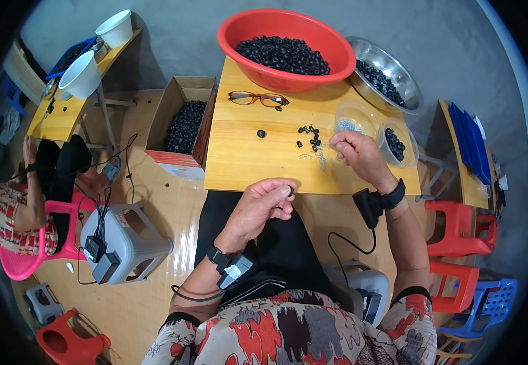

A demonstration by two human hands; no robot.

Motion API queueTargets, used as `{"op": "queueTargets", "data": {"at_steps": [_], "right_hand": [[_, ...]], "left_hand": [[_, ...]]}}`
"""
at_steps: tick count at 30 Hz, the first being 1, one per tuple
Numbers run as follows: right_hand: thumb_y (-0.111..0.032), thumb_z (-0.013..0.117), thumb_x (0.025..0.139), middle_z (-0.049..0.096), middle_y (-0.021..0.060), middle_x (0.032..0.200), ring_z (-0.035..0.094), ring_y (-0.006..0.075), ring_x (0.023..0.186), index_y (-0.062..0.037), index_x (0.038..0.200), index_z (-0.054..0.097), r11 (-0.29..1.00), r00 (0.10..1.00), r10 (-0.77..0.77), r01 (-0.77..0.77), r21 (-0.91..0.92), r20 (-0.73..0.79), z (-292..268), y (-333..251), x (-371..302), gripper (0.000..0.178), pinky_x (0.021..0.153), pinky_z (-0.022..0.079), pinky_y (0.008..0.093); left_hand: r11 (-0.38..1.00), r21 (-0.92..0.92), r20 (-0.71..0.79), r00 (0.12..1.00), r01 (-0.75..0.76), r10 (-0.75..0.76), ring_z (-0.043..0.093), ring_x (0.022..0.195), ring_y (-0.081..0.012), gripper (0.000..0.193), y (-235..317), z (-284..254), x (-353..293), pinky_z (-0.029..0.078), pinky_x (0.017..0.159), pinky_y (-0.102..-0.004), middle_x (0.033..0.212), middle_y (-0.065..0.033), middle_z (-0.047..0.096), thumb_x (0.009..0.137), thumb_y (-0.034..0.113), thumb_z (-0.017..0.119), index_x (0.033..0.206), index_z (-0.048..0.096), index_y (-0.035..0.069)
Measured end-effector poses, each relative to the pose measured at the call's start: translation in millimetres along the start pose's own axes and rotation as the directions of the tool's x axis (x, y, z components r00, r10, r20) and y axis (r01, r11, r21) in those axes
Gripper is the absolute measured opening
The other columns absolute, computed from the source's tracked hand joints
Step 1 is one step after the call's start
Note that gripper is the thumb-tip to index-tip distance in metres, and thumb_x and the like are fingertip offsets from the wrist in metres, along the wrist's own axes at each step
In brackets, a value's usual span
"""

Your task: Assembling small black plastic components by inserting small metal pins or inserts.

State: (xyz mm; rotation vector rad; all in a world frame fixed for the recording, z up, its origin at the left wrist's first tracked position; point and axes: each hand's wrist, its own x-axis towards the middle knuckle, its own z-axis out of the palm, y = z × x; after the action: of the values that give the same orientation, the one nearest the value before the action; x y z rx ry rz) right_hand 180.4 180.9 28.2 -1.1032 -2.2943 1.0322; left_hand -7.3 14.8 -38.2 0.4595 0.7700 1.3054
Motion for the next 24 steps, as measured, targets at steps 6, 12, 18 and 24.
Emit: {"op": "queueTargets", "data": {"at_steps": [6,12,18,24], "right_hand": [[-0.005,0.050,0.082,0.063,0.0096,0.078,0.059,0.0176,0.069,0.0013,0.091,0.061,0.998,0.998,-0.061,0.061,0.009,-0.013,-4,9,-5,0.015,0.068,0.048,0.0291],[-0.005,0.052,0.081,0.063,0.0162,0.083,0.062,0.0284,0.078,0.0016,0.089,0.060,0.980,0.991,-0.121,0.110,-0.166,-0.060,-5,24,-14,0.013,0.072,0.048,0.0331],[-0.002,0.055,0.081,0.063,0.0138,0.080,0.062,0.0255,0.075,0.0003,0.088,0.061,0.925,0.966,-0.224,0.171,-0.338,-0.125,-2,40,-28,0.009,0.068,0.048,0.0309],[-0.002,0.057,0.079,0.062,0.0139,0.081,0.060,0.0291,0.077,-0.0006,0.086,0.060,0.924,0.985,-0.122,0.069,-0.376,-0.119,3,50,-39,0.008,0.070,0.048,0.0328]], "left_hand": [[1.000,0.015,0.008,1.000,-0.014,0.014,0.061,0.063,-0.0090,0.020,2,0,-1,0.054,0.060,-0.0227,0.082,-0.0039,0.063,0.091,0.016,0.055,0.104,0.062,0.003],[1.000,0.017,0.012,1.000,-0.014,0.014,0.060,0.063,-0.0091,0.020,4,0,0,0.054,0.060,-0.0231,0.081,-0.0034,0.062,0.091,0.016,0.056,0.104,0.061,0.003],[1.000,0.019,0.014,1.000,-0.014,0.014,0.060,0.065,-0.0077,0.020,4,2,0,0.053,0.061,-0.0221,0.081,-0.0022,0.062,0.091,0.015,0.056,0.106,0.061,0.003],[0.999,0.048,-0.010,1.000,-0.006,0.007,0.060,0.063,-0.0087,0.019,3,2,-3,0.053,0.061,-0.0233,0.080,-0.0031,0.062,0.091,0.017,0.054,0.103,0.060,0.003]]}}
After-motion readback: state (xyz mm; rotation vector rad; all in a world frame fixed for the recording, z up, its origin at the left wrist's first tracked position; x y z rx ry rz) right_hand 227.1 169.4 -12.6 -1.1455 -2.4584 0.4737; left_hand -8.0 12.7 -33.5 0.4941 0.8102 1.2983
